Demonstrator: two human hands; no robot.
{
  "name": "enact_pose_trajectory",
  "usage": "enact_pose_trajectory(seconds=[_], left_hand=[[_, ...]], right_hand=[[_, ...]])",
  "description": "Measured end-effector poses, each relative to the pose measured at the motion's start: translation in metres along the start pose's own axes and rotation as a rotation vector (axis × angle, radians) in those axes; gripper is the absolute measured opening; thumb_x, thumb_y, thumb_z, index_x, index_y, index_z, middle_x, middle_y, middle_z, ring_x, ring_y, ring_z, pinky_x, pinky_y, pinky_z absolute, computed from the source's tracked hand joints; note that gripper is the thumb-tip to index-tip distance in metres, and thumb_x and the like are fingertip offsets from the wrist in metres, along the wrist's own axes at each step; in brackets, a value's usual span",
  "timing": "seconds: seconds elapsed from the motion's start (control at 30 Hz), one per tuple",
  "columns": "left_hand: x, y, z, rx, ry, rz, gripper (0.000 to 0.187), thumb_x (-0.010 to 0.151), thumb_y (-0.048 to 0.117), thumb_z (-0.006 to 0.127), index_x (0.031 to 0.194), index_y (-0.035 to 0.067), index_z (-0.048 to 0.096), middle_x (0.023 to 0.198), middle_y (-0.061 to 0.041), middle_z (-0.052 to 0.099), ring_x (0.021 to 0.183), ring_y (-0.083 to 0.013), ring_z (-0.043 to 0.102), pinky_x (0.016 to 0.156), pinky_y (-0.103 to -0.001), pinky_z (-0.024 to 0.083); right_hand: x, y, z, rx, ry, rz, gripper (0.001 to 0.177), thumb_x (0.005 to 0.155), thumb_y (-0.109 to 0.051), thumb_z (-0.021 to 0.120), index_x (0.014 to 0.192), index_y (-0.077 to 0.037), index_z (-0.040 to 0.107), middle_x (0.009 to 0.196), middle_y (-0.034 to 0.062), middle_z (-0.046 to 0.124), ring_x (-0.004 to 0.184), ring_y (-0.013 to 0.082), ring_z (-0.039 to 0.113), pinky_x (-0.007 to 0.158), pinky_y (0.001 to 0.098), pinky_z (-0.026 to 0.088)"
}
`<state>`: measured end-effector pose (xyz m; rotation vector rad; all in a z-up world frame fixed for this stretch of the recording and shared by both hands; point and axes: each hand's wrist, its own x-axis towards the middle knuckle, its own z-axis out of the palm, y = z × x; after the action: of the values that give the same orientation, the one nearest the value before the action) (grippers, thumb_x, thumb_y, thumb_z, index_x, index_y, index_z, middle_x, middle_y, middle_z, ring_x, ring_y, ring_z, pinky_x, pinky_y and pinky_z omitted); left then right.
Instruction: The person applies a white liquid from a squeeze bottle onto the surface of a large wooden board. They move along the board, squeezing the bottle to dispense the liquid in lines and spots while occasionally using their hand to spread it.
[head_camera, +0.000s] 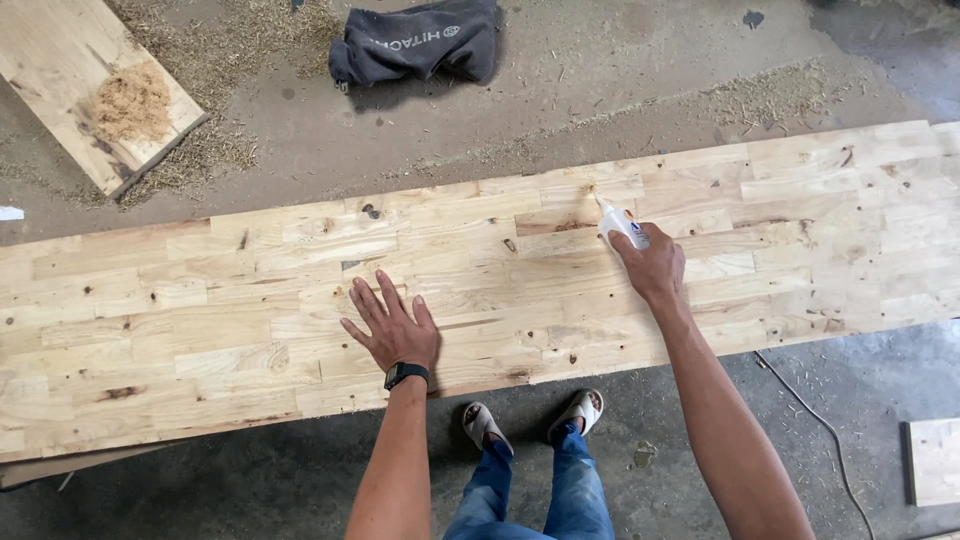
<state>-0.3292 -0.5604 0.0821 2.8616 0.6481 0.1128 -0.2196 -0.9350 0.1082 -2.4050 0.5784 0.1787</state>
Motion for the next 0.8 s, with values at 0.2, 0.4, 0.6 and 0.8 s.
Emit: enact_pose_trajectory(seconds=[0.2,0.4,0.6,0.8], left_hand=[[0.0,-0.002,0.003,0.018,0.019,0.006,0.076,0.097,0.048,0.046,0.164,0.018,0.026,0.169,-0.019,0.019,0.158,-0.0362,0.013,0.118,-0.066,0.009],[0.0,-0.001,0.001,0.017,-0.003,-0.005,0.075,0.099,0.049,0.043,0.164,0.019,0.025,0.17,-0.018,0.017,0.159,-0.0351,0.01,0.119,-0.066,0.005],[0.0,0.001,-0.001,0.016,-0.024,-0.015,0.074,0.1,0.049,0.042,0.165,0.019,0.023,0.171,-0.018,0.015,0.159,-0.0347,0.009,0.12,-0.065,0.005],[0.0,0.001,-0.002,0.014,-0.039,-0.015,0.075,0.1,0.05,0.042,0.165,0.019,0.021,0.171,-0.018,0.013,0.159,-0.035,0.008,0.12,-0.065,0.005]], right_hand=[[-0.002,-0.009,-0.004,-0.044,-0.003,0.023,0.064,0.083,-0.063,0.075,0.122,-0.012,0.074,0.104,0.0259,0.072,0.109,0.0485,0.065,0.093,0.0572,0.051],[0.002,-0.011,-0.008,-0.092,-0.026,0.019,0.066,0.084,-0.063,0.073,0.124,-0.011,0.073,0.105,0.0252,0.073,0.11,0.047,0.066,0.092,0.0546,0.052],[0.004,-0.013,-0.01,-0.099,-0.033,0.034,0.065,0.082,-0.064,0.073,0.125,-0.015,0.073,0.105,0.0221,0.074,0.109,0.0445,0.067,0.091,0.0531,0.052],[0.004,-0.017,-0.012,-0.1,-0.028,0.017,0.064,0.082,-0.061,0.073,0.123,-0.012,0.074,0.106,0.0243,0.073,0.109,0.0461,0.067,0.091,0.0541,0.053]])
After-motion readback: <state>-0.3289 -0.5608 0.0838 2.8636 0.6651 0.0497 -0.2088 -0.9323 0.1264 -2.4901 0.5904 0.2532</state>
